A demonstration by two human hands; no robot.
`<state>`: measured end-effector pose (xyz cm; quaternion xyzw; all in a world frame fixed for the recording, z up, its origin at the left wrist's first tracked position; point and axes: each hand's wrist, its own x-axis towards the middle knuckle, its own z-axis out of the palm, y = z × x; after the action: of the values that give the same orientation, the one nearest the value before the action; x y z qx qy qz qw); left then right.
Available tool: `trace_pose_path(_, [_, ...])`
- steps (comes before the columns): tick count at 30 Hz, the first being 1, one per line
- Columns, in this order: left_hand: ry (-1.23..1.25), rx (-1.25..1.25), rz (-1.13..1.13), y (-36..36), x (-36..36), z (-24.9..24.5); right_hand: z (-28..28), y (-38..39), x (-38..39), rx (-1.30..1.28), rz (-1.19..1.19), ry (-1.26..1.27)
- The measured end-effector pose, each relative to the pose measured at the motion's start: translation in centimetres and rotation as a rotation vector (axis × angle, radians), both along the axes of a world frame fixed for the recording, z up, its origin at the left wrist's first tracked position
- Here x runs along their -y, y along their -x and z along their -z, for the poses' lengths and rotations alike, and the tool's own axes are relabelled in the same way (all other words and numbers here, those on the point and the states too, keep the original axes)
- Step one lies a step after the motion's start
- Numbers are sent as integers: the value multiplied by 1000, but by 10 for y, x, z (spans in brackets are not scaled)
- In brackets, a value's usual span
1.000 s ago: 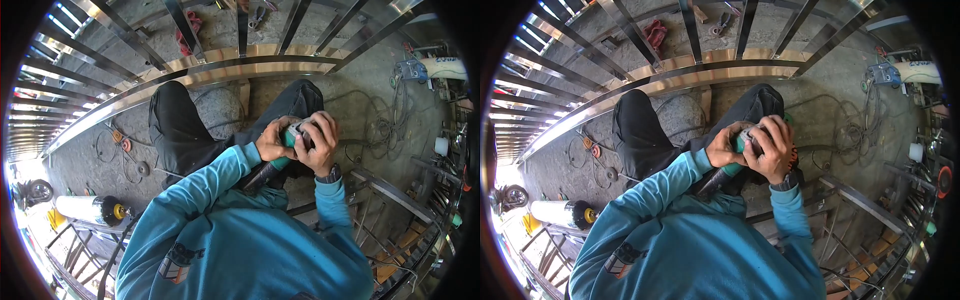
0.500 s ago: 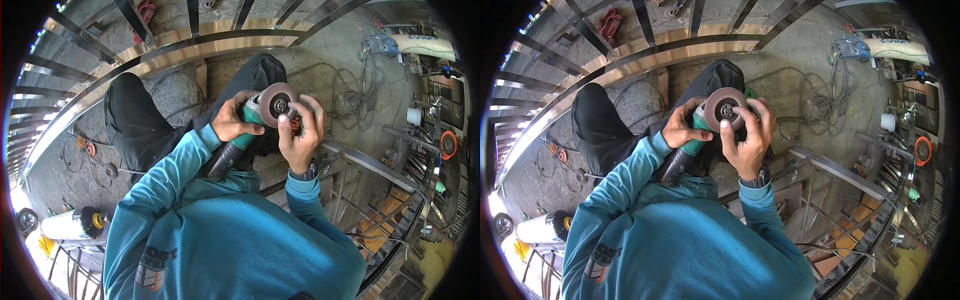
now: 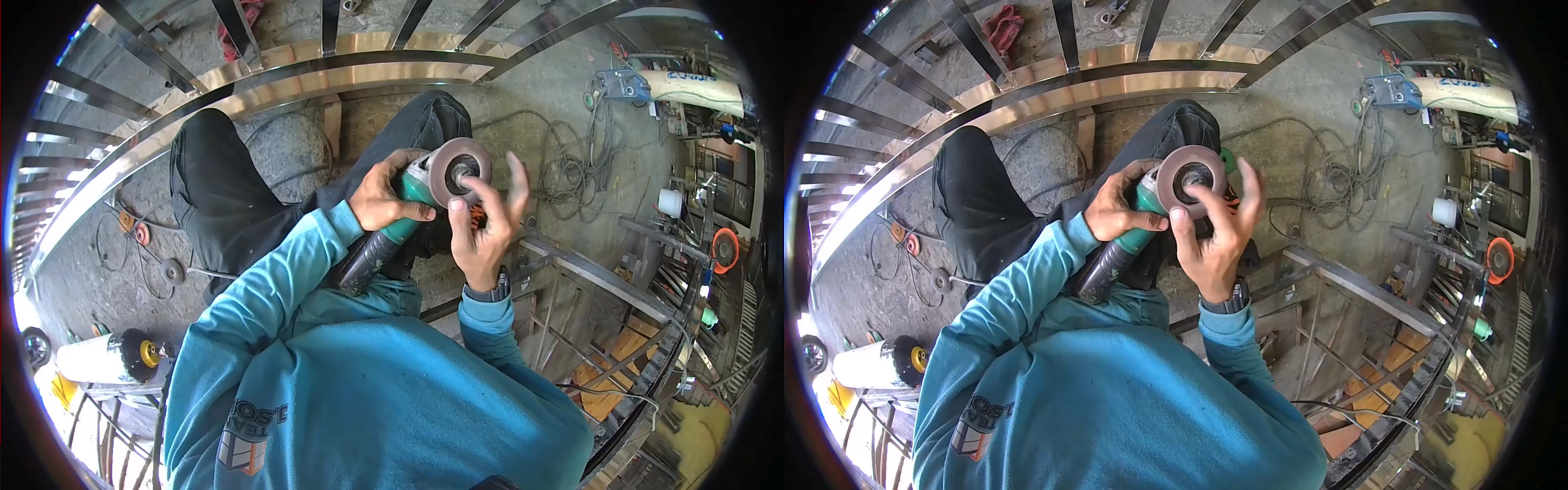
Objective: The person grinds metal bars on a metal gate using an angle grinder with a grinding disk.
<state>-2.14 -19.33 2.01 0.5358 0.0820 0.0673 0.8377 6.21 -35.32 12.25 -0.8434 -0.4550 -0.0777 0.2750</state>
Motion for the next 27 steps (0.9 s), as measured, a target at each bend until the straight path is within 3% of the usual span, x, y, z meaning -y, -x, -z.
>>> trace_pose_path(2, [-6,10,-2,0,0,2,0,3,-2,31,106,-134])
trace_pose_path(4, [-15,23,1,-1,0,3,-3,8,-5,99,162,-15])
trace_pose_path(6, [-35,69,-19,-1,0,4,-2,16,-12,-21,157,110])
trace_pose_path(8, [-21,36,-10,0,-1,1,5,8,-19,77,99,90])
trace_pose_path(10, [-7,3,2,1,0,-1,24,-4,-10,-231,148,-232])
trace_pose_path(11, [-14,2,-4,1,0,0,35,-15,6,-426,230,-249])
trace_pose_path(14, [-44,3,-3,2,-1,0,35,-40,10,-1099,483,-951])
trace_pose_path(16, [-67,-9,0,2,-1,0,68,-82,42,-1360,500,-1150])
trace_pose_path(18, [-68,-4,5,1,-1,2,89,-114,65,-1500,692,-1121])
trace_pose_path(21, [-51,-23,34,1,-4,-4,137,-170,107,-1464,903,-1144])
trace_pose_path(24, [-68,-8,38,0,-4,-2,184,-199,130,-1257,1016,-1000])
trace_pose_path(27, [-54,-28,48,-1,-2,-4,231,-207,125,-1064,1120,-619])
